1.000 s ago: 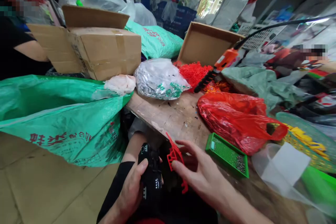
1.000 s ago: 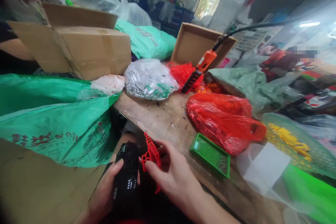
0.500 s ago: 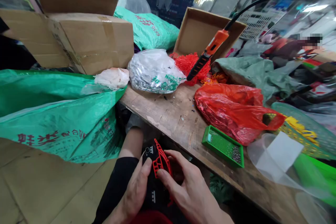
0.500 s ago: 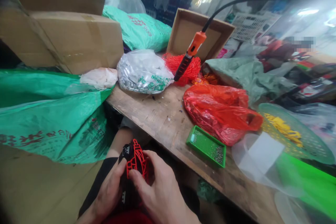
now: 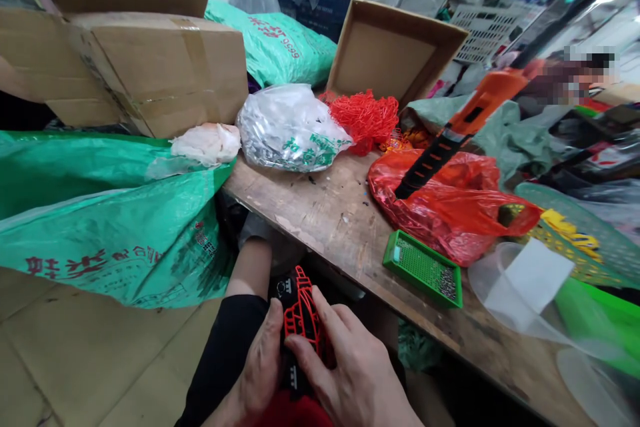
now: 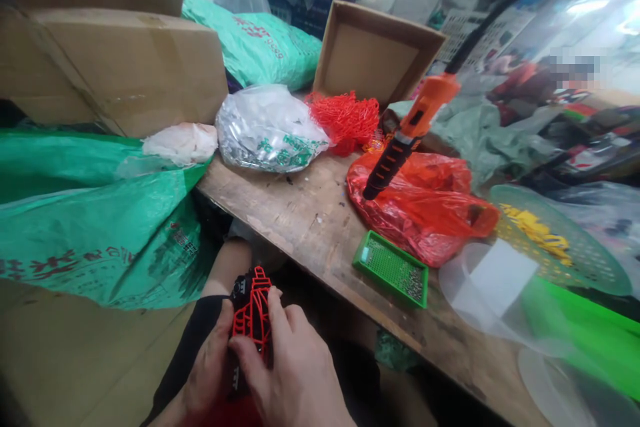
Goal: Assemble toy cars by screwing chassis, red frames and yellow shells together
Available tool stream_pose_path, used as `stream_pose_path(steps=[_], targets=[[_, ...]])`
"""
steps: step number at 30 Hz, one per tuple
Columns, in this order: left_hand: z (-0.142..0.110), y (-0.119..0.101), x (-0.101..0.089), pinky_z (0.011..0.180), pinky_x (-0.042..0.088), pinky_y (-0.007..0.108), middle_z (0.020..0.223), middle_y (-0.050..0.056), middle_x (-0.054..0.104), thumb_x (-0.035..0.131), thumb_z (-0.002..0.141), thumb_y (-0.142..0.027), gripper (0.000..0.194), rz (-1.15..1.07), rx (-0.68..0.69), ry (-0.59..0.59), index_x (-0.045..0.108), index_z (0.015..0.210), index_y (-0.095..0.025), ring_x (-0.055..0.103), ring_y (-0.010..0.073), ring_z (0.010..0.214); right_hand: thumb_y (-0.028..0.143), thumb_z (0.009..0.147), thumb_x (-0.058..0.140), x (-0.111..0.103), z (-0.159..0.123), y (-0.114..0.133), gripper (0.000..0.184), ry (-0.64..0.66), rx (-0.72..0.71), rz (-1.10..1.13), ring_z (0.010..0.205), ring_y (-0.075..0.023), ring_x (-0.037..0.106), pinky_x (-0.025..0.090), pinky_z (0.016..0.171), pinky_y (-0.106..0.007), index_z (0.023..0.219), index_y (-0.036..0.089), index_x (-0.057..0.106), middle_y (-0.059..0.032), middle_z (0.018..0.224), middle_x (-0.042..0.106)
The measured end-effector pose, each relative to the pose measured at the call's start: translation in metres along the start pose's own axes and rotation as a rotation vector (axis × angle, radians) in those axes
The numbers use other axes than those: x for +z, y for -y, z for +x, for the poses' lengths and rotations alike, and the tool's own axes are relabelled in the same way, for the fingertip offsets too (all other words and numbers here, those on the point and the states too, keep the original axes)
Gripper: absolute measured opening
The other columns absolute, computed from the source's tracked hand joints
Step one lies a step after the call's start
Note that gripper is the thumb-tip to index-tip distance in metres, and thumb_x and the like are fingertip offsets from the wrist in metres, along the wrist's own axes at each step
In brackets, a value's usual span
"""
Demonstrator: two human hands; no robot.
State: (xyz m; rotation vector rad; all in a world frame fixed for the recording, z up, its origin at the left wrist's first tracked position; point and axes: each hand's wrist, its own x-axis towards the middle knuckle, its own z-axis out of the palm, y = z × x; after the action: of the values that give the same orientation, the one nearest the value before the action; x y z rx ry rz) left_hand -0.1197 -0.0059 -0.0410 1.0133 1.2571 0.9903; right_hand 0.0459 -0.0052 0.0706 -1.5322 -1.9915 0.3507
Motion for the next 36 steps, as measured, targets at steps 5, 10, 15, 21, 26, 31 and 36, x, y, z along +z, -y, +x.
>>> stream_pose_path(steps=[5,10,15,21,26,31,36], targets=[[-0.002,-0.026,0.01,0.112,0.048,0.047,0.118,0.015,0.079,0.063,0.084,-0.067,0.061,-0.409,-0.27,0.091,0.077,0.113,-0.016,0.054,0.0359,0.138,0.054,0.105,0.036,0.0,0.0,0.003,0.065,0.005,-0.062,-0.124,0.061,-0.0223,0.074,0.062,0.052,-0.029,0.135,0.002,0.061,-0.0136,0.08,0.072],[-0.004,-0.04,0.019,0.119,0.04,0.048,0.126,0.014,0.076,0.06,0.085,-0.069,0.064,-0.416,-0.233,0.125,0.075,0.119,-0.017,0.056,0.0358,0.136,0.052,0.106,0.027,-0.005,0.003,0.003,0.069,0.045,-0.195,-0.302,0.058,-0.0228,0.072,0.06,0.048,-0.03,0.129,-0.003,0.063,-0.0147,0.075,0.071],[-0.013,-0.029,0.016,0.12,0.038,0.047,0.129,0.015,0.074,0.079,0.074,-0.058,0.053,-0.365,-0.133,0.082,0.078,0.111,-0.02,0.053,0.0376,0.139,0.056,0.105,0.024,-0.001,-0.002,0.0,0.073,0.056,-0.278,-0.412,0.057,-0.0213,0.069,0.053,0.043,-0.028,0.124,-0.002,0.065,-0.0139,0.073,0.07],[-0.016,-0.024,0.015,0.112,0.046,0.049,0.124,0.017,0.076,0.073,0.08,-0.06,0.053,-0.416,-0.207,0.063,0.075,0.114,-0.019,0.05,0.0377,0.14,0.056,0.104,0.022,0.014,-0.016,-0.002,0.076,0.026,-0.226,-0.472,0.066,-0.026,0.066,0.055,0.047,-0.035,0.129,-0.004,0.062,-0.0211,0.087,0.07],[-0.015,-0.026,0.015,0.108,0.05,0.046,0.124,0.015,0.076,0.076,0.077,-0.057,0.05,-0.455,-0.241,0.074,0.075,0.111,-0.021,0.052,0.0375,0.139,0.056,0.103,0.031,0.015,-0.023,-0.006,0.07,-0.062,-0.245,-0.383,0.072,-0.0287,0.067,0.059,0.054,-0.039,0.135,0.0,0.059,-0.023,0.095,0.071],[-0.02,-0.03,0.018,0.102,0.052,0.042,0.111,0.011,0.079,0.075,0.081,-0.05,0.039,-0.447,-0.247,0.038,0.077,0.106,-0.021,0.064,0.0348,0.122,0.056,0.104,0.032,0.004,-0.021,-0.005,0.07,-0.06,-0.258,-0.303,0.069,-0.0276,0.069,0.06,0.053,-0.038,0.14,0.001,0.056,-0.0198,0.089,0.072],[-0.023,-0.047,0.027,0.085,0.055,0.034,0.093,0.007,0.079,0.068,0.087,-0.054,0.038,-0.446,-0.263,0.054,0.079,0.1,-0.021,0.069,0.0275,0.096,0.056,0.102,0.042,-0.02,-0.011,-0.002,0.067,0.027,-0.346,-0.293,0.065,-0.0242,0.071,0.06,0.05,-0.032,0.124,-0.002,0.067,-0.018,0.083,0.074]])
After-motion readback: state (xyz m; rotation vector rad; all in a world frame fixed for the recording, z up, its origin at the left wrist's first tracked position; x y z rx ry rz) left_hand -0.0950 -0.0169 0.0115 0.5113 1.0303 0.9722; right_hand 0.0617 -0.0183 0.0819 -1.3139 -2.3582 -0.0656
